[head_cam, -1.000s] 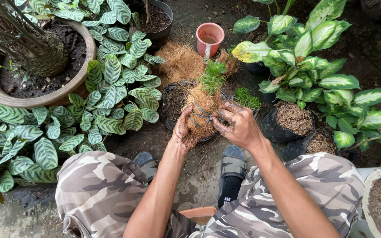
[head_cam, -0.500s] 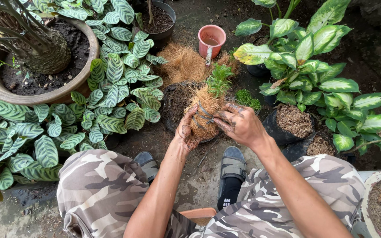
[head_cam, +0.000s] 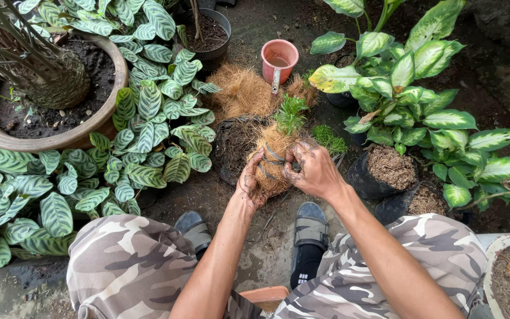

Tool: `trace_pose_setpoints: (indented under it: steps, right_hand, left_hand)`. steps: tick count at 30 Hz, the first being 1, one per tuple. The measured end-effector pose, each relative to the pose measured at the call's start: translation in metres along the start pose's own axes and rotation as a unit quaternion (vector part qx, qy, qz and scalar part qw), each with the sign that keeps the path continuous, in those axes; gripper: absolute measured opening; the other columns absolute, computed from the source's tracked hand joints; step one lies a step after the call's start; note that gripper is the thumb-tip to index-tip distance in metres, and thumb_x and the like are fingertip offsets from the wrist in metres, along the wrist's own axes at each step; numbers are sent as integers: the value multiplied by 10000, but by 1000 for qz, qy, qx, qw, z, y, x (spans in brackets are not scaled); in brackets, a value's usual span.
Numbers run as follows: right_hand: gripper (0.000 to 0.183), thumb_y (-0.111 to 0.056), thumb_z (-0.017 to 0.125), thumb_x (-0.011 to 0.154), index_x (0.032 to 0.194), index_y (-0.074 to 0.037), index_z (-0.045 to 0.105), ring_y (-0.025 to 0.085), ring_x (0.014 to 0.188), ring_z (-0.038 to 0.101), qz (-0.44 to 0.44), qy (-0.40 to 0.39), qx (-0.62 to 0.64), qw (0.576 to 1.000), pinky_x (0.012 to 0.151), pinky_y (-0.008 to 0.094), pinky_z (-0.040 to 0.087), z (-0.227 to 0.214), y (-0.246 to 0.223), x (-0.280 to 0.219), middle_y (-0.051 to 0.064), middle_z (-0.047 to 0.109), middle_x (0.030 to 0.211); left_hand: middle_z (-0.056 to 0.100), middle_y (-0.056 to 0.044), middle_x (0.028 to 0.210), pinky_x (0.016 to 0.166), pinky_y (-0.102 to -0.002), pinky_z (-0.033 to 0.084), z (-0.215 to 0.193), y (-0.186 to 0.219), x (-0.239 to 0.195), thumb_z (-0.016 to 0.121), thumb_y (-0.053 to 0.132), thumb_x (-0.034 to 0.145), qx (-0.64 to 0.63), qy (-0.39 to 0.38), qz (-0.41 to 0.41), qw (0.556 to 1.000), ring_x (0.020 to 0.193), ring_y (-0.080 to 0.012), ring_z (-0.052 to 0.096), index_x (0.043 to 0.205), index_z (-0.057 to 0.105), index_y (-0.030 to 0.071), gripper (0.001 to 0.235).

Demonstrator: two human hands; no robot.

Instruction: The person wraps a small plant's root ball with coconut coir, then secures it with a plastic tie. The person handles the plant, coir, and tie by hand.

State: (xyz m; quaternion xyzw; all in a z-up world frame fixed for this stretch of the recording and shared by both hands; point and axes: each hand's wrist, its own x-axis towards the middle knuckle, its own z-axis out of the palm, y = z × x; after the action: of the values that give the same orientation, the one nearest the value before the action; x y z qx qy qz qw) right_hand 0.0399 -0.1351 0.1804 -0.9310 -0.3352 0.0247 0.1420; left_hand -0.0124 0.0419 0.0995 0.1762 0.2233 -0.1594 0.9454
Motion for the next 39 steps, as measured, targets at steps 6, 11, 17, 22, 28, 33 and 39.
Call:
trace_pose_setpoints:
  steps: [6, 11, 17, 22, 28, 33, 39]
  right_hand:
    - [640, -244, 734, 940, 1395, 109, 455, 296, 765, 728, 63, -17, -11, 998, 798, 386, 609, 17, 0, -1, 196, 750, 886]
    - [456, -155, 789, 851, 1173, 141, 660, 302, 820, 734, -76, 223, 98, 967, 766, 404, 614, 16, -11, 2, 217, 739, 975]
    - [276, -141, 792, 835, 1012, 51, 702, 316, 788, 728, -35, 214, 116, 969, 731, 422, 593, 5, -23, 5, 187, 739, 919]
    - [344, -203, 810, 820, 1005, 68, 705, 350, 787, 713, -41, 200, 75, 976, 758, 442, 584, 2, -26, 4, 217, 730, 916]
    - [356, -228, 805, 840, 1007, 71, 708, 338, 773, 710, -30, 184, 76, 979, 748, 439, 589, 7, -22, 4, 223, 733, 910]
    - [188, -117, 712, 925, 1045, 26, 739, 276, 788, 729, -3, 179, 177, 968, 718, 395, 605, 11, -30, 2, 167, 762, 944]
    - [328, 7, 694, 838, 1159, 4, 760, 324, 996, 732, -122, 261, 163, 943, 902, 414, 603, 4, -50, -10, 209, 753, 1092]
  left_hand:
    - [677, -98, 1302, 916, -467, 586, 3, 1, 6, 646, 413, 900, 16, 7, 43, 999, 1121, -280, 684, 1421, 545, 178, 581]
    - [672, -101, 1295, 909, -483, 577, 3, -4, 9, 651, 426, 888, -7, 23, 50, 998, 1115, -282, 675, 1401, 547, 172, 582]
    - [687, -120, 1288, 951, -465, 581, -1, -6, 16, 680, 388, 896, -45, 1, 59, 997, 1117, -289, 687, 1400, 556, 123, 583]
    - [691, -109, 1268, 939, -465, 580, -5, -6, 17, 685, 378, 886, -51, 2, 66, 997, 1091, -283, 693, 1382, 567, 126, 569]
    - [692, -109, 1260, 938, -463, 585, 1, -4, 12, 695, 379, 878, -57, -3, 74, 996, 1087, -283, 695, 1368, 580, 122, 566]
    - [678, -109, 1244, 924, -475, 586, 10, 2, 5, 668, 410, 873, -77, 17, 75, 994, 1084, -285, 682, 1354, 574, 148, 556]
    - [674, -131, 1262, 916, -495, 585, 7, 10, 5, 628, 476, 905, -123, -4, 84, 989, 1085, -300, 672, 1368, 579, 113, 591]
